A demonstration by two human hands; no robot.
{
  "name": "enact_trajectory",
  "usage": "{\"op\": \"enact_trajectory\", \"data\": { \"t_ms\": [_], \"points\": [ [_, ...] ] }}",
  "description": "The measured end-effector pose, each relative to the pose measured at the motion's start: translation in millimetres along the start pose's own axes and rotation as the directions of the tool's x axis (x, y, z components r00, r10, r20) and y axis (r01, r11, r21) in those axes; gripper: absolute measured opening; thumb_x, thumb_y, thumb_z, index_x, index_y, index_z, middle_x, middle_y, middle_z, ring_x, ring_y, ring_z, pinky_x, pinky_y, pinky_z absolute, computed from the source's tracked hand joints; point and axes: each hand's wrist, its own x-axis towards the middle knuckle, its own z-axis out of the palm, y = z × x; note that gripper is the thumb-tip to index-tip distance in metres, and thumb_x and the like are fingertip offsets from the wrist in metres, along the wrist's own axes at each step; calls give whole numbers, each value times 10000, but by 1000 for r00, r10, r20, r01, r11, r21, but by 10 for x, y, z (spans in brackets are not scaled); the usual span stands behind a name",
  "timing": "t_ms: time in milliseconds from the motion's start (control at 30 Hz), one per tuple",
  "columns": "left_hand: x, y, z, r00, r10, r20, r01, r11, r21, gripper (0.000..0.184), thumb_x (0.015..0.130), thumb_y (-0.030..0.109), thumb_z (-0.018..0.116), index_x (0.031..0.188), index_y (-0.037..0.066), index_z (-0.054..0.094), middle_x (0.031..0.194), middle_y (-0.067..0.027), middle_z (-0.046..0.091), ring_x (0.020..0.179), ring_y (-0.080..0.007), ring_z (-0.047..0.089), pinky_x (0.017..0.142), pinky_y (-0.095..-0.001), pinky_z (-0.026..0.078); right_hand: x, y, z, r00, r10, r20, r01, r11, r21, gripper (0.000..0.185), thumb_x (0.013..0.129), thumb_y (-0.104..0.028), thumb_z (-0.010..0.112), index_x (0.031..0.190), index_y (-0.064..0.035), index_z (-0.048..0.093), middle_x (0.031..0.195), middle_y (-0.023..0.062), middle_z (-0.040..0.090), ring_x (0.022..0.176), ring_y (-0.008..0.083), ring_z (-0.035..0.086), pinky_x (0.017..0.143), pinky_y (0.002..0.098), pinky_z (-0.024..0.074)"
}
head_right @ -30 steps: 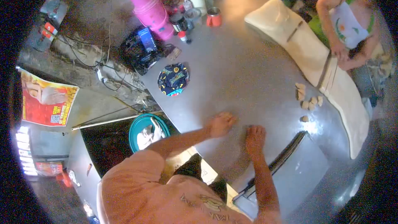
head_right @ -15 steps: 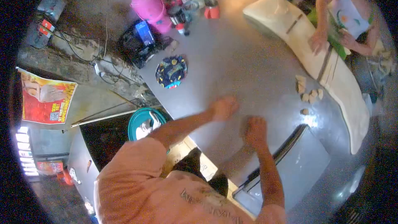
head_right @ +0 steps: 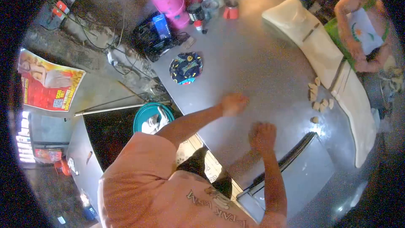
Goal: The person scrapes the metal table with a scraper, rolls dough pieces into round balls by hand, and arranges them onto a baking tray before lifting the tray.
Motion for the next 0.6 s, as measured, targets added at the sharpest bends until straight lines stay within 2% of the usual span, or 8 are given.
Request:
{"op": "enact_trajectory", "data": {
  "t_ms": [67,133,200,267,333,400,467,600],
  "points": [
    [-181,-163,-173,994,-78,-81,82,996,42,378,789,139,545,1159,63,523,983,-136,579,981,-307,557,865,-423,446,-213,9,-120,968,227,-110,-219,972,85,185,806,-90,538,968,-4,559,1000,199,525,965,381,472,892,506,356],
    [-533,91,-243,890,-424,169,438,897,-56,408,776,119,557,1177,64,513,1018,-147,577,994,-309,554,879,-437,439,-646,-100,104,968,184,-172,-186,983,9,181,804,-80,535,966,-4,558,988,194,528,949,379,473,875,496,364],
    [-940,473,87,966,-146,-211,206,932,298,426,784,126,554,1203,71,500,1065,-148,571,1004,-307,550,892,-453,431,-643,-315,185,963,138,-232,-157,985,-66,176,802,-70,532,963,-4,557,976,189,532,933,377,473,858,486,372],
    [-789,802,223,963,-257,-86,257,966,-16,441,782,139,555,1211,56,495,1125,-146,560,1051,-304,540,920,-455,420,-390,-590,105,934,95,-345,-104,995,-5,119,823,-56,507,925,-22,558,915,168,534,890,363,470,819,478,378],
    [-278,721,170,994,42,-102,-36,997,65,444,781,120,553,1219,77,497,1152,-133,556,1098,-304,530,939,-443,419,-111,-349,275,946,-29,-323,9,998,-62,100,833,-55,501,912,-23,552,902,165,527,876,360,466,804,482,376],
    [35,507,-247,996,16,93,-19,999,35,436,785,116,547,1215,68,496,1158,-134,556,1116,-306,523,942,-439,421,-65,-180,231,952,-144,-269,117,986,-116,81,843,-54,496,900,-24,546,888,163,519,861,356,462,788,485,374],
    [-30,399,-265,958,9,287,-13,1000,11,428,789,112,541,1211,59,495,1163,-135,556,1134,-308,517,945,-435,422,-83,-192,-87,980,10,-199,-7,1000,17,98,855,-94,509,906,-13,532,887,175,503,847,359,458,782,485,373],
    [-1034,330,14,959,-246,-140,260,961,97,381,806,152,526,1170,43,518,1146,-151,559,1094,-306,533,928,-421,427,-653,-432,-34,965,214,-149,-221,975,-31,123,867,-129,508,900,-14,536,895,184,512,861,365,466,791,480,375]
  ]
}}
